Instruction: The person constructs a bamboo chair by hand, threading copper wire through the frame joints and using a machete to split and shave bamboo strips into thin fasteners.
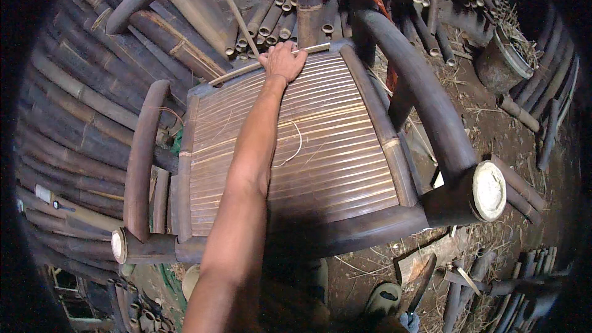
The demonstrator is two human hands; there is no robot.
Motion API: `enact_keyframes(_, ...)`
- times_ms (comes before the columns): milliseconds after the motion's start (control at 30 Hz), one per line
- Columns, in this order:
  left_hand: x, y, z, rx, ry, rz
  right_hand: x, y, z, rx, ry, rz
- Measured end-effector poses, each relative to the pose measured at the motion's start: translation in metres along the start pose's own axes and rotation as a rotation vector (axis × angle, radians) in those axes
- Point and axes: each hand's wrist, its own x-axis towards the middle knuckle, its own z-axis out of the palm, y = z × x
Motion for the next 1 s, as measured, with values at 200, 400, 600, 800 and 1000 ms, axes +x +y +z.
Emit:
enact_keyframes(200,-0.003,0.010,0.000,0.066,-0.027,-0.007,-0.008,0.012,-0.004,0.053,-0.029,-0.008)
enact_keyframes(400,-0.006,-0.002,-0.041,-0.201,0.095,-0.001,-0.021,-0.017,-0.009,-0.252,0.250,-0.420)
enact_keyframes(600,-0.106,0.132,-0.187,-0.254,0.303,0.218,-0.068,-0.180,-0.091,0.143,0.224,-0.632)
enact_keyframes(800,-0.213,0.274,-0.238,-0.361,0.286,0.458,-0.104,-0.298,-0.118,0.100,0.299,-1.109)
enact_keyframes(1000,-0.292,0.379,-0.249,-0.463,0.152,0.540,-0.123,-0.299,-0.141,0.150,0.413,-1.095)
